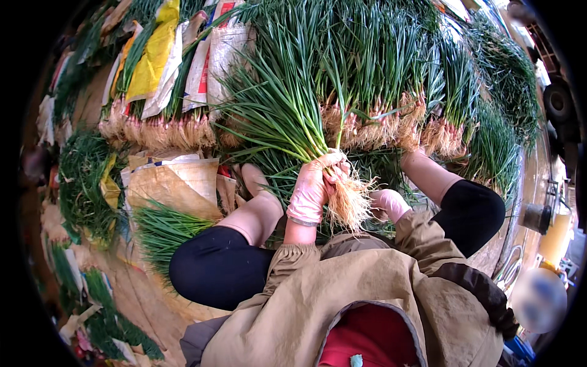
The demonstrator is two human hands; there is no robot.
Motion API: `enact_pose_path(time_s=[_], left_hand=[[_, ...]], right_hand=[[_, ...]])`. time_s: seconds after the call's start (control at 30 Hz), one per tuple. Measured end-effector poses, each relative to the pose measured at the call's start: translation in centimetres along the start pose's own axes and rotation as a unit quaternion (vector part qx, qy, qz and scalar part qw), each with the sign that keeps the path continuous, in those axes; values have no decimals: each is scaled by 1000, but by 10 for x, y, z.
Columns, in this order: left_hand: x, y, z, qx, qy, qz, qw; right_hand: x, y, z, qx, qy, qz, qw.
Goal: The person peels the outer layers of scallions by hand while sitting on the floor, gathering them into a bundle.
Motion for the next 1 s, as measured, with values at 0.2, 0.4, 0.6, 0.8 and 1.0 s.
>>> enact_pose_path(time_s=[0.2,0.4,0.6,0.8,1.0], left_hand=[[3,6,3,13,-34,13,999],[6,12,35,-34,-37,-7,999],[-27,16,3,36,81,-130,987],[-25,18,-15,-49,-79,24,995],[-22,0,-23,-8,-148,56,987]], right_hand=[[-37,52,-216,104,-258,-17,960],[-44,44,-247,390,-26,207,897],[-13,-49,-162,396,-117,118,903],[-17,52,-155,66,-165,-150,973],[84,72,-233,282,26,141,949]])
Point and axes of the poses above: each hand's wrist, its own y-axis away from the middle knuckle, its own x-axis out of the back of the hand, z = x × y, the point moved 8 cm from there along -y, towards the middle knuckle, and after that the axes turned 14 degrees about z, right-handed, at the moved point
